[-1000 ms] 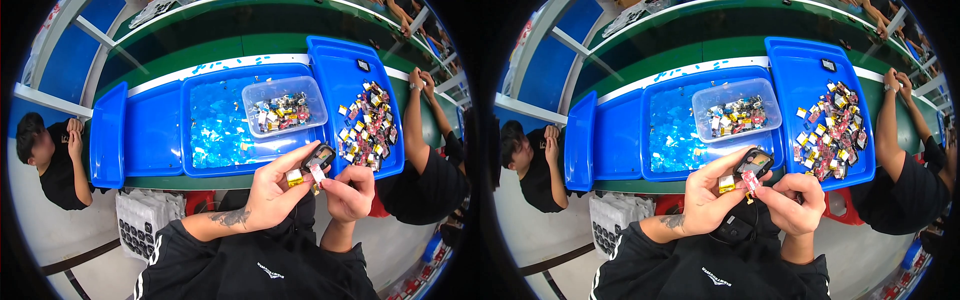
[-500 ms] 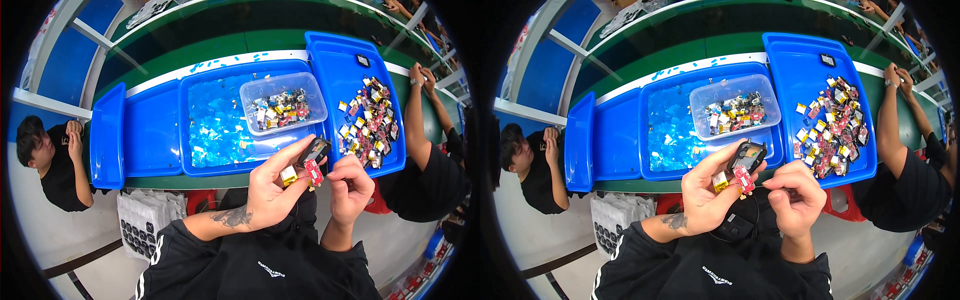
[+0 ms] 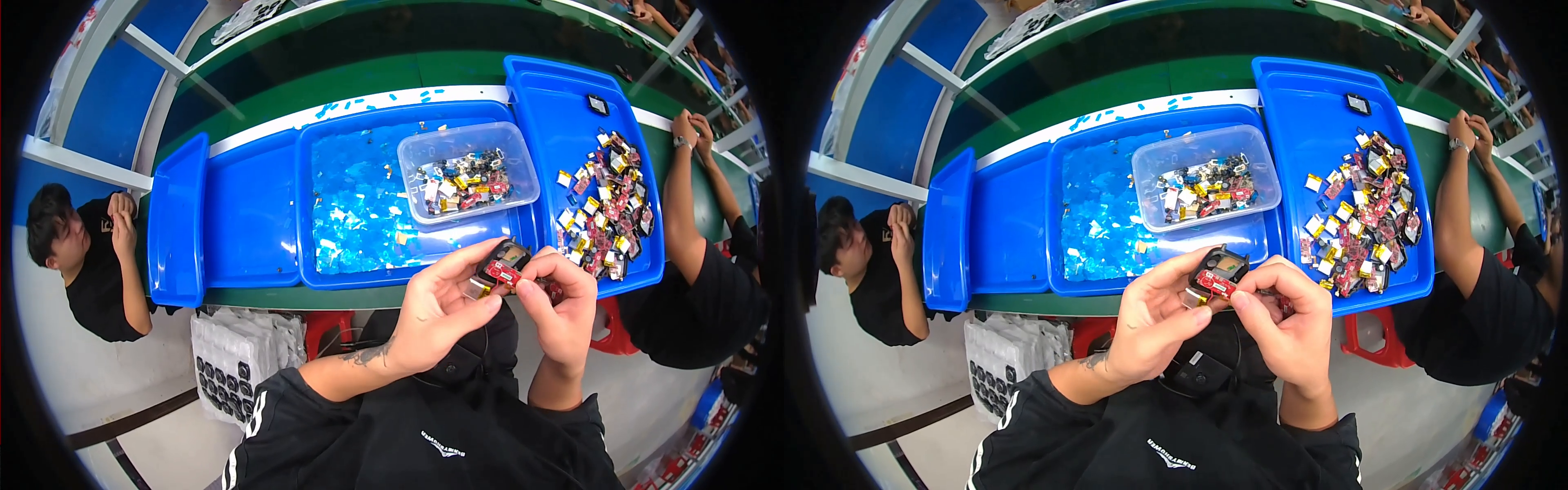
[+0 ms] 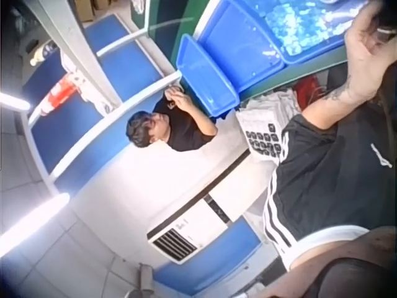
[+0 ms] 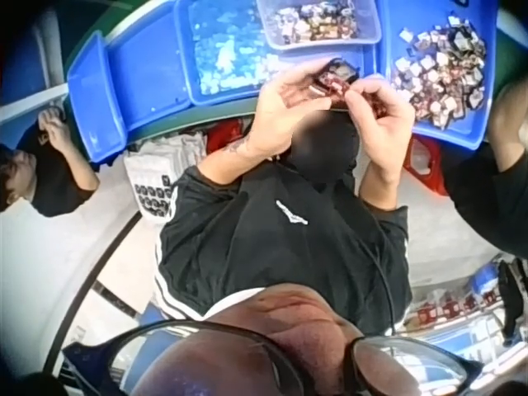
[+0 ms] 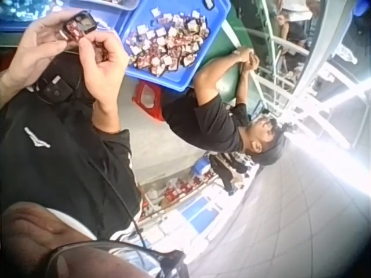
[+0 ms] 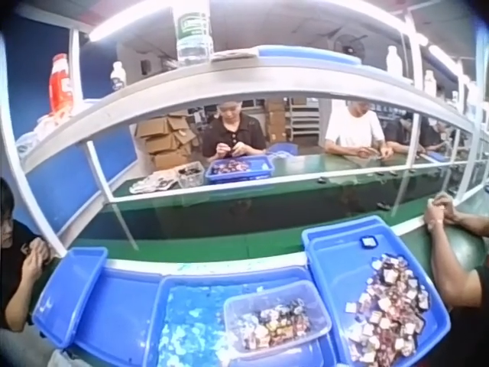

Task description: The recorder is shown assembling small electronic components, specifically attaching a small battery and a protective case to what appears to be a smartwatch or similar device.

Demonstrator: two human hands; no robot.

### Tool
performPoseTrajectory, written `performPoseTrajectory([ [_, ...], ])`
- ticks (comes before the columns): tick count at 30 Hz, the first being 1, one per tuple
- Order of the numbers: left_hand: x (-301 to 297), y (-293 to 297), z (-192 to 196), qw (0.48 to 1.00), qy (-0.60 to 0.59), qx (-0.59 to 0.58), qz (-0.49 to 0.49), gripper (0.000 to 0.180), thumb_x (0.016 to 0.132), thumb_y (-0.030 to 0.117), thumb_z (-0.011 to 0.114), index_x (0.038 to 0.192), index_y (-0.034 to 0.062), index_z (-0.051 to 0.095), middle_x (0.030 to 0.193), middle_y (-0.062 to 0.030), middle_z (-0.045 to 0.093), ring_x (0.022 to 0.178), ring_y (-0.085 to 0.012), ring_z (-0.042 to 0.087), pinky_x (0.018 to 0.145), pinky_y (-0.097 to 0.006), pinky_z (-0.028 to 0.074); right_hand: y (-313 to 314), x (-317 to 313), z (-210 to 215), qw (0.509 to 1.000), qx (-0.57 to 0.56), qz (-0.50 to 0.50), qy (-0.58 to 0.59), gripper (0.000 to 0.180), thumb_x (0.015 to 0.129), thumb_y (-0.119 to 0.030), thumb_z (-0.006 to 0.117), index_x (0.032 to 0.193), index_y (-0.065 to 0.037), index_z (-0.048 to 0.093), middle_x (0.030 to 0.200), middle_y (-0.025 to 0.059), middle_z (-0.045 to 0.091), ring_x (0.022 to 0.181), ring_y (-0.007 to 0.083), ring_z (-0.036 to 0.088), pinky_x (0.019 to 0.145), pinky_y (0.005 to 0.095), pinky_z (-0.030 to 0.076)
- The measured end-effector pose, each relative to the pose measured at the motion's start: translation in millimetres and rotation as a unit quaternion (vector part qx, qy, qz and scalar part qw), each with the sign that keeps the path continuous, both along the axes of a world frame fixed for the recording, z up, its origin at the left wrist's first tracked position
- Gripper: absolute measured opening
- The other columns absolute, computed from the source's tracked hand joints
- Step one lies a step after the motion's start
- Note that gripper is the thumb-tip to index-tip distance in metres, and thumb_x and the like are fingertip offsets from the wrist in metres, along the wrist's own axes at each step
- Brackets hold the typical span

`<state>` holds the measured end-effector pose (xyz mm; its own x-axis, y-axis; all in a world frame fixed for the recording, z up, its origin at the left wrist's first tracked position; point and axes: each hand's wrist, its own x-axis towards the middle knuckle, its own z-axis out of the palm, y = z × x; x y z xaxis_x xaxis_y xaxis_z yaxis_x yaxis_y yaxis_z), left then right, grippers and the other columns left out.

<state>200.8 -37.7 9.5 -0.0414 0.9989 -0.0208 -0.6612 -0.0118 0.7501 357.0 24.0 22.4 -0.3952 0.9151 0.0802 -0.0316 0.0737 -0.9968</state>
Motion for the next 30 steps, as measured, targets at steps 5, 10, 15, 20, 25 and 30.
performPoseTrajectory([
  [5,-0.2,-2.0,-1.3,0.995,-0.048,-0.082,0.03,0.039,0.095,0.002,0.055,0.133,-0.0052,0.046,0.119,-0.0129,0.061,0.107,-0.0145,0.06,0.095,-0.029,0.048,-1.0,-5.9,4.7,0.998,-0.011,0.011,-0.063,0.006,0.08,0.004,0.068,0.082,0.001,0.063,0.077,-0.0017,0.055,0.056,0.0003,0.036,0.05,0.0173,0.026],
  [10,-2.5,-3.1,-2.8,0.995,0.007,-0.091,0.049,0.032,0.095,0.004,0.057,0.126,-0.0043,0.051,0.111,-0.0109,0.066,0.098,-0.0094,0.061,0.085,-0.024,0.048,-6.3,-9.4,0.3,0.998,0.037,0.006,-0.051,0.009,0.079,0.005,0.069,0.085,0.002,0.063,0.081,0.0003,0.055,0.058,0.0008,0.037,0.052,0.0166,0.028],
  [15,0.3,-5.0,-2.4,0.995,0.01,-0.086,0.058,0.032,0.096,0.004,0.056,0.126,-0.0038,0.05,0.11,-0.0104,0.067,0.097,-0.0087,0.061,0.084,-0.023,0.048,-10.9,-9.5,-6.9,0.999,0.036,-0.008,-0.001,0.012,0.078,0.006,0.07,0.087,0.003,0.064,0.082,0.0018,0.056,0.061,0.0011,0.039,0.054,0.0162,0.03],
  [20,3.1,-6.3,-1.1,0.995,0.012,-0.074,0.062,0.032,0.096,0.004,0.056,0.126,-0.0045,0.049,0.111,-0.011,0.066,0.099,-0.0099,0.061,0.088,-0.024,0.048,-13.2,-8.1,-5.8,1.0,0.025,-0.015,-0.004,0.014,0.076,0.008,0.07,0.087,0.002,0.064,0.083,0.0015,0.057,0.06,0.0006,0.038,0.054,0.0161,0.03],
  [25,3.0,-7.1,-3.0,0.994,0.074,-0.059,0.06,0.033,0.096,0.002,0.054,0.128,-0.0051,0.049,0.115,-0.0123,0.064,0.104,-0.0119,0.06,0.091,-0.026,0.047,-14.1,-11.2,-3.0,0.994,0.088,-0.042,-0.056,0.014,0.075,0.009,0.069,0.086,0.001,0.064,0.082,0.0008,0.057,0.057,-0.0001,0.035,0.05,0.016,0.027],
  [30,-6.5,-7.8,-2.7,0.982,0.181,-0.03,0.053,0.033,0.097,0.002,0.052,0.129,-0.0057,0.048,0.117,-0.012,0.063,0.107,-0.0118,0.059,0.093,-0.026,0.046,-11.6,-9.9,9.7,0.991,0.088,-0.036,-0.095,0.014,0.076,0.01,0.066,0.085,0.001,0.061,0.082,0.0006,0.054,0.06,0.0011,0.036,0.053,0.0164,0.028],
])
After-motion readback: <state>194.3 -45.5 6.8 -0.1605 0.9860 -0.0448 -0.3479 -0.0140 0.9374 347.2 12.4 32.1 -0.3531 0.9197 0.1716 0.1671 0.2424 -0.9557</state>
